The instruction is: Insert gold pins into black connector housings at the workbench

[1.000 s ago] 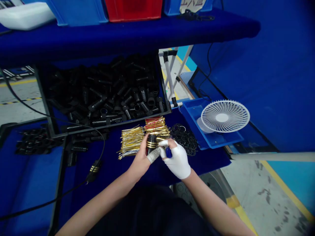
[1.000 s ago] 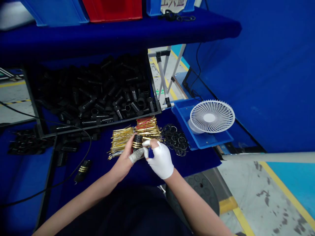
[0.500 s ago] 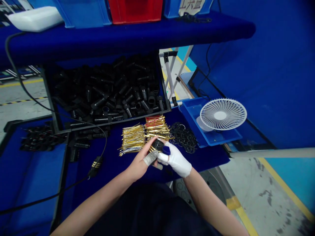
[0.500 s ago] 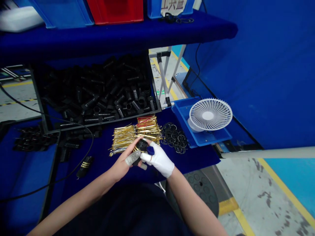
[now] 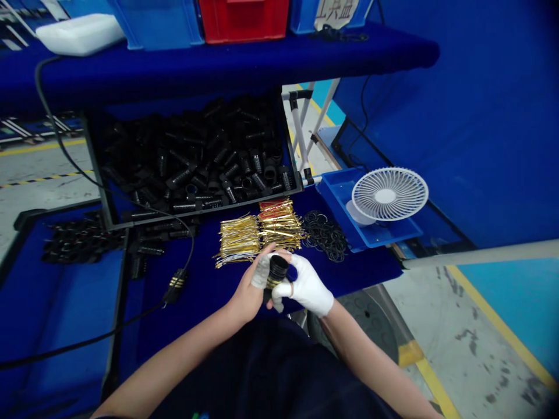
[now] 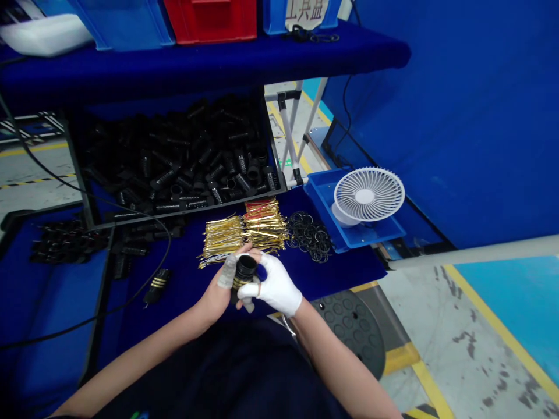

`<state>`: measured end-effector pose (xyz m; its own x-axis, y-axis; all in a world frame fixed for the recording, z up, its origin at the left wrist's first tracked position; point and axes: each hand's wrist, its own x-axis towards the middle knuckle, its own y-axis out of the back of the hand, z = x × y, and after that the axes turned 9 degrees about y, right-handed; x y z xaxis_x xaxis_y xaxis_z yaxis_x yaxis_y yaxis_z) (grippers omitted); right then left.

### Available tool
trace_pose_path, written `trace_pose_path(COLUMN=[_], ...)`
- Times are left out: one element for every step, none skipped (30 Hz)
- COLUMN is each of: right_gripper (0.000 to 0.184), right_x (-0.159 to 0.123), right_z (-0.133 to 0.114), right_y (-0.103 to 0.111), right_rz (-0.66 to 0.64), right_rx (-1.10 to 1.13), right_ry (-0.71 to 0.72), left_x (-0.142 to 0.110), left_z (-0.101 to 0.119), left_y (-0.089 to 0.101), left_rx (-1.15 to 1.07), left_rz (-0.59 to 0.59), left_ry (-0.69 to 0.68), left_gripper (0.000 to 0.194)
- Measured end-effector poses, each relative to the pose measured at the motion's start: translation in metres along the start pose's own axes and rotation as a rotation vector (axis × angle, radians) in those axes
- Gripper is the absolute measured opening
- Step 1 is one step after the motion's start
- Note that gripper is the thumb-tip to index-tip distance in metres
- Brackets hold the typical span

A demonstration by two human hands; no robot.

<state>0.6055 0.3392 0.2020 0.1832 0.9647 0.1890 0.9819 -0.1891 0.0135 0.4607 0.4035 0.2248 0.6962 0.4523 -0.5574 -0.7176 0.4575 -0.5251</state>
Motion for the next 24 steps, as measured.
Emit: trace_pose_path(right_gripper=[0.038, 0.037, 0.036, 0.035, 0.034, 0.033, 0.033, 0.033, 0.033, 0.033, 0.032, 0.030, 0.028, 0.026, 0.024, 0.022, 0.022, 0.022, 0.023, 0.023, 0.022, 0.021, 0.020, 0.020], right_x=[0.000, 0.000, -0.001, -0.003, -0.005, -0.008, -0.011, -0.014, -0.016, -0.017, -0.018, -0.019, -0.019, -0.019, -0.018, -0.018, -0.018, -0.017, -0.017, -0.016, -0.016, -0.016, -0.015, -0.015], right_z=[-0.001, -0.001, -0.001, -0.001, -0.001, -0.002, -0.003, -0.005, -0.007, -0.009, -0.012, -0.014, -0.017, -0.019, -0.021, -0.023, -0.024, -0.026, -0.028, -0.029, -0.031, -0.032, -0.033, -0.033], right_y=[0.000, -0.001, -0.003, -0.006, -0.010, -0.014, -0.020, -0.025, -0.031, -0.037, -0.043, -0.048, -0.053, -0.058, -0.063, -0.067, -0.071, -0.074, -0.077, -0.080, -0.082, -0.083, -0.085, -0.086], right_rz=[-0.023, -0.026, -0.015, 0.004, 0.023, 0.044, 0.064, 0.082, 0.100, 0.115, 0.125, 0.125, 0.121, 0.122, 0.135, 0.159, 0.193, 0.235, 0.279, 0.320, 0.363, 0.400, 0.435, 0.459], right_rx=[0.045, 0.072, 0.079, 0.070, 0.055, 0.036, 0.013, -0.017, -0.060, -0.113, -0.171, -0.223, -0.255, -0.261, -0.245, -0.216, -0.180, -0.145, -0.114, -0.090, -0.074, -0.069, -0.075, -0.088], right_ry=[-0.008, -0.016, -0.025, -0.036, -0.052, -0.070, -0.085, -0.093, -0.091, -0.080, -0.062, -0.041, -0.026, -0.022, -0.028, -0.041, -0.061, -0.080, -0.090, -0.085, -0.066, -0.035, 0.000, 0.029], left_x=[0.000, 0.000, -0.001, -0.002, -0.003, -0.005, -0.007, -0.009, -0.012, -0.015, -0.019, -0.023, -0.027, -0.032, -0.037, -0.042, -0.047, -0.053, -0.059, -0.064, -0.070, -0.075, -0.080, -0.084], left_z=[-0.003, -0.005, -0.006, -0.007, -0.007, -0.007, -0.007, -0.008, -0.008, -0.008, -0.009, -0.009, -0.009, -0.008, -0.007, -0.004, -0.002, 0.001, 0.004, 0.006, 0.007, 0.008, 0.008, 0.008], left_y=[0.001, 0.002, 0.004, 0.006, 0.009, 0.011, 0.014, 0.017, 0.021, 0.024, 0.028, 0.031, 0.035, 0.038, 0.041, 0.045, 0.049, 0.052, 0.056, 0.060, 0.064, 0.067, 0.071, 0.074], left_rx=[-0.001, 0.010, 0.008, -0.021, -0.053, -0.074, -0.079, -0.069, -0.051, -0.035, -0.024, -0.027, -0.048, -0.085, -0.139, -0.211, -0.294, -0.379, -0.456, -0.522, -0.575, -0.611, -0.638, -0.659], left_rz=[-0.036, -0.074, -0.115, -0.158, -0.184, -0.184, -0.150, -0.092, -0.018, 0.060, 0.124, 0.161, 0.167, 0.129, 0.058, -0.033, -0.127, -0.209, -0.269, -0.299, -0.301, -0.290, -0.271, -0.253], left_ry=[0.056, 0.094, 0.126, 0.169, 0.198, 0.202, 0.174, 0.116, 0.036, -0.056, -0.136, -0.191, -0.209, -0.175, -0.101, -0.002, 0.101, 0.189, 0.255, 0.294, 0.309, 0.315, 0.314, 0.309], left_gripper=[0.069, 0.070, 0.072, 0.073, 0.072, 0.071, 0.069, 0.064, 0.057, 0.050, 0.044, 0.040, 0.039, 0.040, 0.045, 0.052, 0.059, 0.062, 0.062, 0.060, 0.058, 0.056, 0.054, 0.053])
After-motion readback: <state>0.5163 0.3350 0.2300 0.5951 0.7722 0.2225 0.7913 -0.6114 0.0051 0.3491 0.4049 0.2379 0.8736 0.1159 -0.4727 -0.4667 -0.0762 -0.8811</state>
